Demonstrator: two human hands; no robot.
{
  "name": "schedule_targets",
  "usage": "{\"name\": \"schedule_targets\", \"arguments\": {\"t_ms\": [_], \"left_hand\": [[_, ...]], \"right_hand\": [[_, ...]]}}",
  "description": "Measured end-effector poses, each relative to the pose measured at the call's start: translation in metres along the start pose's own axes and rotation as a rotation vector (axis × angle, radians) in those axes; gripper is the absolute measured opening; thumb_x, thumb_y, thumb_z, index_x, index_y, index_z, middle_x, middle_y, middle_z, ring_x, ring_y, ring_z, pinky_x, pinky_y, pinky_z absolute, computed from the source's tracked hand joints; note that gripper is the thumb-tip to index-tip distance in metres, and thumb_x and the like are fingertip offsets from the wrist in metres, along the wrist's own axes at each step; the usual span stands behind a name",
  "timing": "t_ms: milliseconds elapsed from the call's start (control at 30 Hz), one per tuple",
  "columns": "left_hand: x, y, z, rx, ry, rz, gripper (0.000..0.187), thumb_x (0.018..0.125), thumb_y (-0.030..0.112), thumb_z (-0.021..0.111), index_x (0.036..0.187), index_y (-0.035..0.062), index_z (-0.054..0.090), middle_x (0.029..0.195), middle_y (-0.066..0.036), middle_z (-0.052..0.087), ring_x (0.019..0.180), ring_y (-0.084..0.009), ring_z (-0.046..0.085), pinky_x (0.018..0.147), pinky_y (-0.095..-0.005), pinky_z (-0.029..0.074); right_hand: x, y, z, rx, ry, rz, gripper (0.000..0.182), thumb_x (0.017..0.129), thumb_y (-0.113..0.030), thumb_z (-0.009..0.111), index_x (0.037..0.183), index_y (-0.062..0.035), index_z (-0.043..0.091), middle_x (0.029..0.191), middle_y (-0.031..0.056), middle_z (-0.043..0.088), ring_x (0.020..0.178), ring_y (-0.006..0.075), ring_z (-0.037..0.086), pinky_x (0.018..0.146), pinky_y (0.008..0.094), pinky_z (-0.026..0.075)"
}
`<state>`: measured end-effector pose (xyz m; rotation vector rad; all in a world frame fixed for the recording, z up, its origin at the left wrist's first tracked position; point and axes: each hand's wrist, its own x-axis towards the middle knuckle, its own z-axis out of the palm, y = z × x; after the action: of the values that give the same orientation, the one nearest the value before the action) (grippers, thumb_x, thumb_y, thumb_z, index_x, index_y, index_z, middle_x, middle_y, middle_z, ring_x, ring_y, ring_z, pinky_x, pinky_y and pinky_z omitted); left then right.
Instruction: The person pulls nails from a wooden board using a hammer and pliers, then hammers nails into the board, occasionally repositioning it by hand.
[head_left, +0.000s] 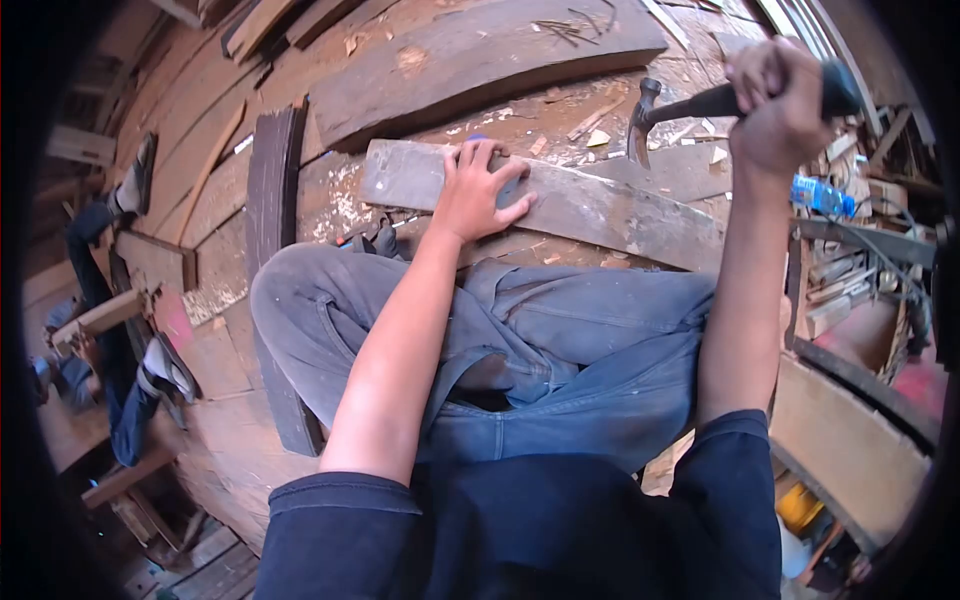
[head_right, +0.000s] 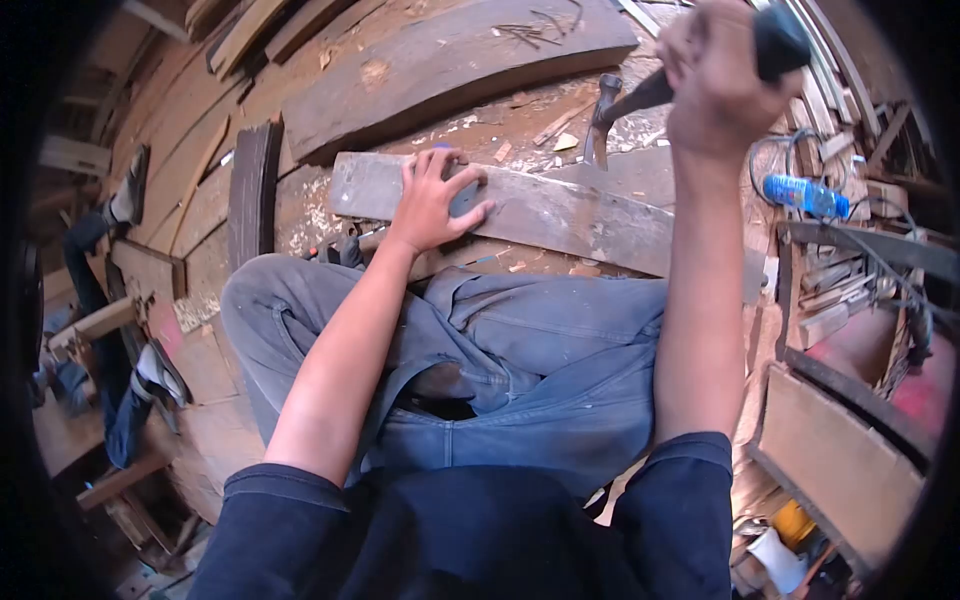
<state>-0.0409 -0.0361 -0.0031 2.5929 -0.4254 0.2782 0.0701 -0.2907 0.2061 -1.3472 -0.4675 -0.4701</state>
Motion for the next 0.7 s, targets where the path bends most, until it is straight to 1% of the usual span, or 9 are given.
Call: {"name": "schedule_targets", "arguments": {"t_ms": [33,67,100,167,300,333,467,533,700], "left_hand": [[-0.001,0.005,-0.001,-0.007,-0.016,0.002,0.037,0.079,0.046,0.075,0.108,0.0228,0.072,0.123,-0.008,0.055,0.124,-0.0316,0.044,0.105,-0.0497,0.03],[0.0,0.008,-0.003,-0.009,-0.026,0.007,0.037,0.078,0.049,0.076,0.104,0.0224,0.074,0.124,-0.008,0.055,0.124,-0.0316,0.045,0.105,-0.0498,0.03],[0.002,0.014,-0.005,0.023,-0.022,0.051,0.034,0.079,0.046,0.077,0.102,0.0213,0.074,0.123,-0.008,0.056,0.123,-0.032,0.046,0.103,-0.05,0.032],[0.001,0.015,0.004,0.045,-0.014,0.096,0.027,0.08,0.039,0.078,0.097,0.0184,0.073,0.121,-0.007,0.057,0.121,-0.0313,0.048,0.1,-0.0495,0.034],[0.001,0.035,0.005,0.063,-0.032,0.135,0.018,0.08,0.023,0.078,0.088,0.0114,0.067,0.119,-0.005,0.058,0.118,-0.0292,0.05,0.096,-0.0463,0.037],[0.003,0.041,0.005,0.073,-0.045,0.14,0.016,0.079,0.02,0.078,0.087,0.011,0.067,0.118,-0.005,0.058,0.118,-0.0288,0.05,0.096,-0.0461,0.037],[0.021,0.053,0.004,0.134,-0.01,0.139,0.014,0.076,0.015,0.077,0.087,0.0115,0.068,0.113,-0.005,0.061,0.115,-0.027,0.053,0.095,-0.0452,0.038],[0.05,0.05,0.003,0.169,0.081,0.146,0.016,0.074,0.015,0.078,0.086,0.0124,0.069,0.11,-0.005,0.062,0.111,-0.0268,0.055,0.094,-0.0448,0.038],[0.176,0.039,-0.011,0.275,0.247,0.083,0.014,0.081,0.023,0.075,0.091,0.0142,0.073,0.112,-0.003,0.063,0.112,-0.0231,0.056,0.096,-0.0456,0.037]], "right_hand": [[-0.002,-0.003,0.009,-0.065,0.105,-0.019,0.035,0.091,-0.013,0.052,0.06,-0.0109,0.037,0.05,0.002,0.038,0.043,0.013,0.035,0.057,0.0322,0.042],[0.0,0.0,0.002,-0.034,0.127,-0.07,0.032,0.09,-0.005,0.054,0.06,-0.0079,0.041,0.05,0.0026,0.041,0.042,0.0124,0.038,0.052,0.0285,0.041],[0.002,0.007,-0.011,-0.039,0.136,-0.084,0.029,0.094,-0.011,0.058,0.067,-0.0049,0.049,0.054,0.0009,0.045,0.047,0.0112,0.044,0.053,0.0252,0.041],[0.007,0.006,-0.008,-0.081,0.371,-0.085,0.027,0.093,-0.012,0.063,0.07,-0.0087,0.051,0.055,-0.0033,0.047,0.043,0.0071,0.044,0.04,0.0236,0.033],[0.016,0.006,-0.03,-0.174,0.547,-0.213,0.017,0.091,-0.006,0.06,0.074,-0.0068,0.057,0.057,-0.0027,0.049,0.045,0.0067,0.046,0.041,0.0238,0.034],[0.016,-0.001,-0.043,-0.119,0.492,-0.123,0.021,0.089,-0.005,0.06,0.069,-0.0065,0.056,0.056,-0.0021,0.051,0.044,0.0074,0.046,0.042,0.0248,0.035],[0.023,-0.013,-0.063,-0.197,0.551,-0.174,0.028,0.086,-0.006,0.062,0.059,-0.0062,0.054,0.054,-0.0018,0.053,0.045,0.0083,0.047,0.044,0.0271,0.034],[0.026,-0.016,-0.073,-0.257,0.605,-0.212,0.027,0.086,-0.006,0.063,0.06,-0.0054,0.055,0.055,-0.0018,0.053,0.047,0.0078,0.048,0.045,0.0273,0.034],[0.027,-0.019,-0.082,-0.288,0.63,-0.224,0.023,0.084,-0.006,0.065,0.063,-0.003,0.056,0.056,-0.0014,0.053,0.05,0.0082,0.048,0.048,0.0283,0.036]]}}
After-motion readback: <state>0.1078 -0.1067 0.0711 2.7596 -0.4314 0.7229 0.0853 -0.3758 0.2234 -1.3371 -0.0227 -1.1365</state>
